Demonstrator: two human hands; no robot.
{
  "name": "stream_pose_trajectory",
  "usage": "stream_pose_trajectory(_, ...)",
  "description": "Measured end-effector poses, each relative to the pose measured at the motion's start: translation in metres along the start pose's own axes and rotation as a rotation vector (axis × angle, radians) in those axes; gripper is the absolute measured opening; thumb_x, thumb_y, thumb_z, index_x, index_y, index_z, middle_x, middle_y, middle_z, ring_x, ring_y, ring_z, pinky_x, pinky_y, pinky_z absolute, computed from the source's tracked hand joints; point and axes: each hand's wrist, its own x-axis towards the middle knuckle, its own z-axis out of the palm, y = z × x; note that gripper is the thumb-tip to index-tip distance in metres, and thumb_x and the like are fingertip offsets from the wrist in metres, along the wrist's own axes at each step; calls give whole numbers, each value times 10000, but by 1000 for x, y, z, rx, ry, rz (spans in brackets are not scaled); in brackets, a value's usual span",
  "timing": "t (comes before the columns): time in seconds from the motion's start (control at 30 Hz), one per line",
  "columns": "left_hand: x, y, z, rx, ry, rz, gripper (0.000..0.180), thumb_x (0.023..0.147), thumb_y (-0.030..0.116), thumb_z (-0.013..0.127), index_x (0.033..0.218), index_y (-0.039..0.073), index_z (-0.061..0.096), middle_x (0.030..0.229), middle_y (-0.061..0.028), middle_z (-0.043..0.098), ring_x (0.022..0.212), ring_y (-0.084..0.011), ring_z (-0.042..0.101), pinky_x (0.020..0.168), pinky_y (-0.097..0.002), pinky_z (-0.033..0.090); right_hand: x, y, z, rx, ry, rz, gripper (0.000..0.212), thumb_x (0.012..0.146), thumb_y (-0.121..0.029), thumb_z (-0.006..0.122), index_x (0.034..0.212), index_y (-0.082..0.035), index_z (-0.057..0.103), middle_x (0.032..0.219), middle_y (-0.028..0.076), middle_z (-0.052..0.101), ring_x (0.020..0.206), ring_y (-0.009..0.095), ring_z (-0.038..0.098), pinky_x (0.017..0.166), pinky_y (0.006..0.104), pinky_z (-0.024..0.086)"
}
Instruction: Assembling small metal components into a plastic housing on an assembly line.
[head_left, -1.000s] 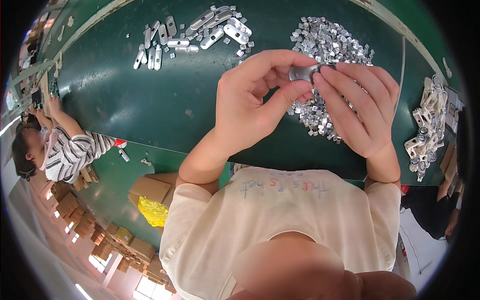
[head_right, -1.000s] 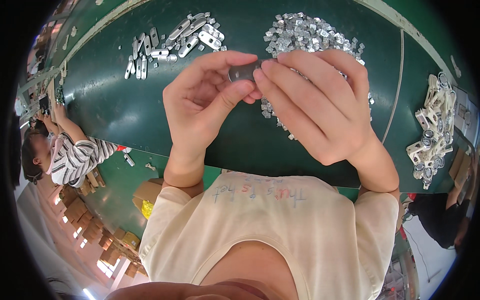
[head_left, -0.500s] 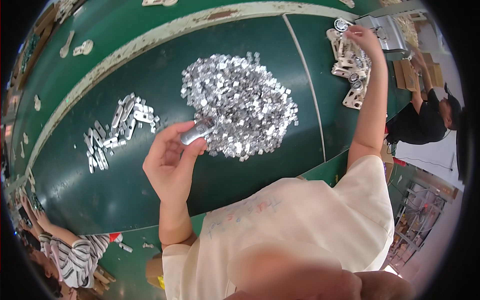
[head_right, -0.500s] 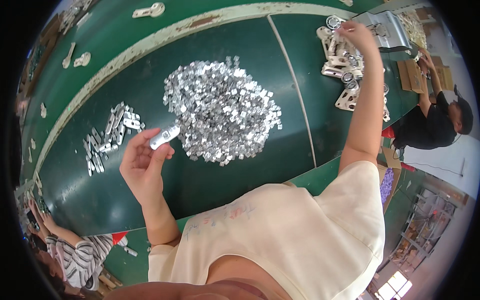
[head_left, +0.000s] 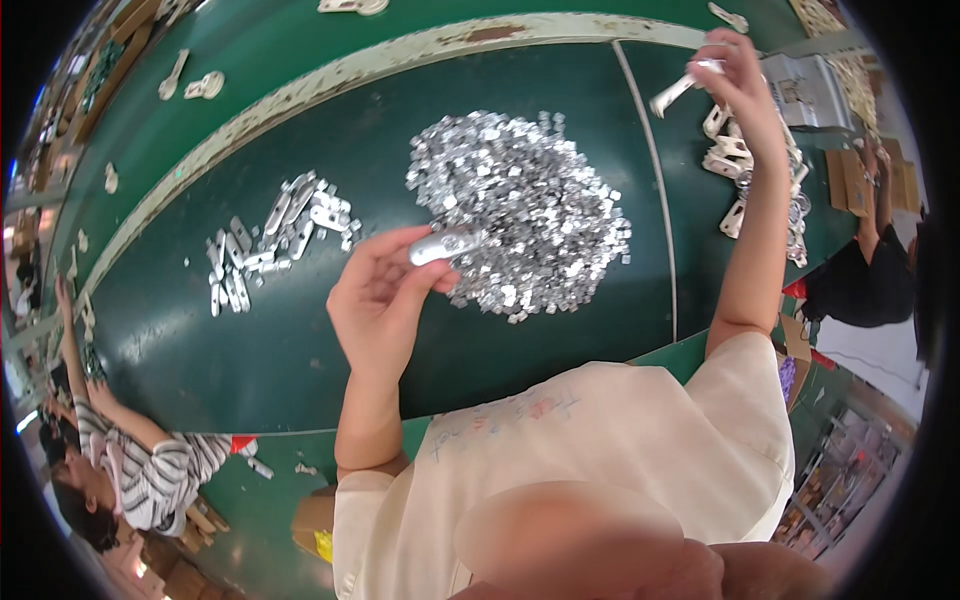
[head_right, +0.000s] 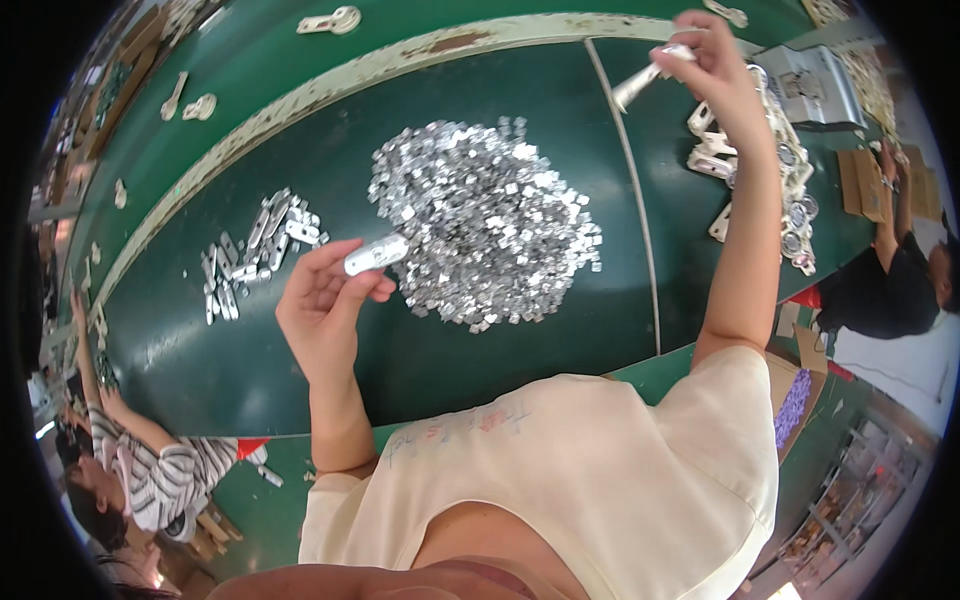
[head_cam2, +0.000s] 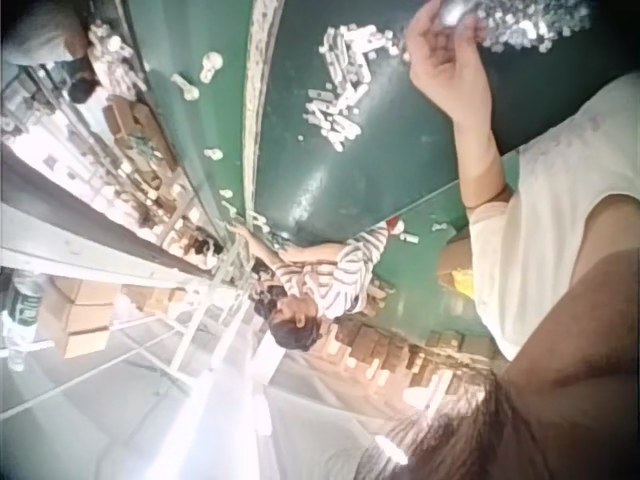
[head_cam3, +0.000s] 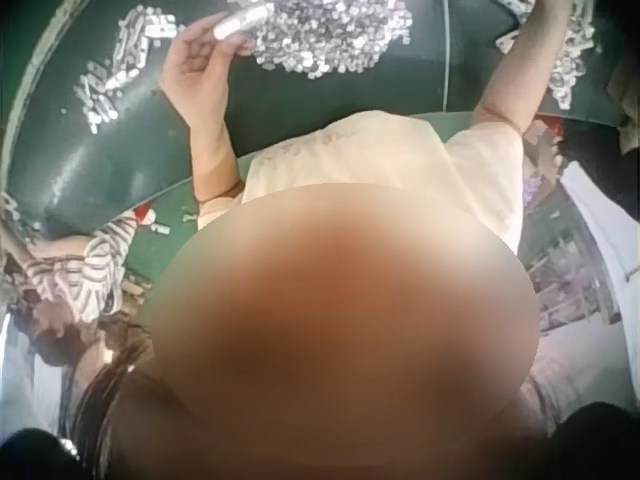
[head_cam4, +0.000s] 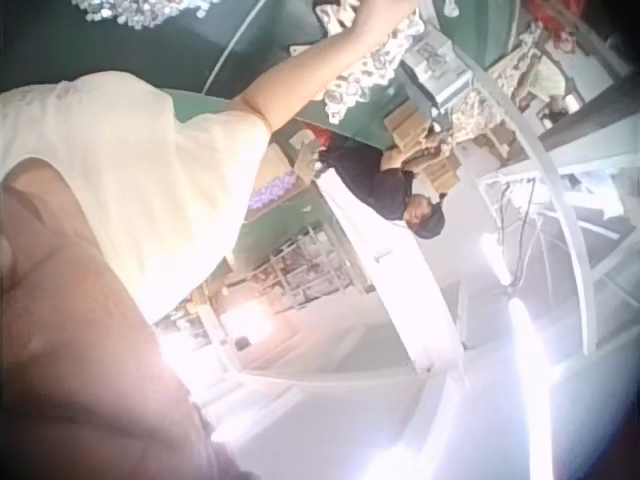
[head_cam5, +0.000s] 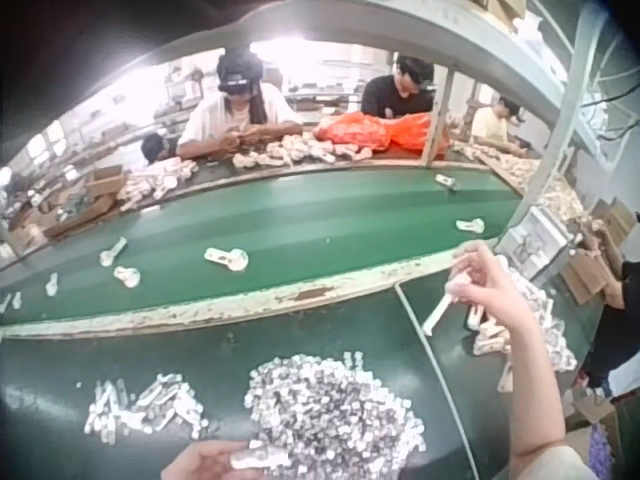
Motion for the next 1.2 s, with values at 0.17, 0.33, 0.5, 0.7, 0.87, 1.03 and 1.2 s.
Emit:
stream_pose_trajectory(0.17, -1, 1, -4, -15, -19, -15, 274, 775, -101, 606, 1042, -68, 553, 812, -118, 625, 714, -159, 636, 644, -234, 525, -19, -31, 59, 992, -262, 307, 366, 958, -331, 390, 1130, -19, 476, 932, 81, 523, 530, 75, 382, 353, 162, 286)
stream_pose_trajectory(0.33, 7, 0, -8, -91, 10, -35, 269, 773, -82, 627, 1034, -60, 569, 824, -108, 623, 723, -149, 632, 659, -231, 522, -37, -68, 105, 1317, -534, 417, 557, 930, -434, 418, 1257, 16, 397, 965, 96, 544, 580, 68, 391, 414, 146, 297)
stream_pose_trajectory(0.5, 6, 0, -6, -111, 2, 31, 298, 755, -130, 604, 1046, -101, 551, 831, -160, 640, 726, -184, 645, 662, -266, 548, -63, -104, 119, 721, -446, 134, 419, 797, -68, 638, 1155, 18, 439, 932, 22, 536, 660, 7, 442, 468, 139, 313)
stream_pose_trajectory(0.7, 4, -1, -4, -90, 2, 81, 305, 760, -122, 608, 1055, -103, 533, 886, -164, 636, 772, -196, 648, 694, -285, 555, -66, -120, 132, 317, -393, -456, 359, 665, 15, 708, 996, 27, 569, 881, 101, 582, 802, 173, 552, 690, 272, 442)
stream_pose_trajectory(0.87, 0, -2, -6, -10, -21, 138, 312, 756, -114, 617, 1057, -98, 539, 916, -152, 635, 792, -186, 644, 703, -279, 551, -75, -121, 139, 201, -419, -582, 346, 644, 8, 714, 974, 34, 610, 893, 143, 589, 757, 228, 564, 642, 286, 462)
stream_pose_trajectory(1.03, -1, 3, -5, 36, -56, 120, 332, 746, -112, 627, 1066, -91, 543, 924, -140, 636, 800, -175, 641, 701, -265, 542, -74, -121, 141, 160, -436, -589, 335, 641, 6, 713, 963, 32, 626, 876, 132, 563, 736, 216, 558, 613, 270, 459)
stream_pose_trajectory(1.2, -3, 2, -6, 44, -54, 126, 349, 735, -117, 634, 1071, -88, 542, 929, -139, 636, 803, -175, 641, 706, -263, 533, -75, -116, 138, 117, -499, -588, 349, 663, 30, 670, 1003, 38, 593, 969, 163, 541, 811, 228, 552, 668, 274, 445)
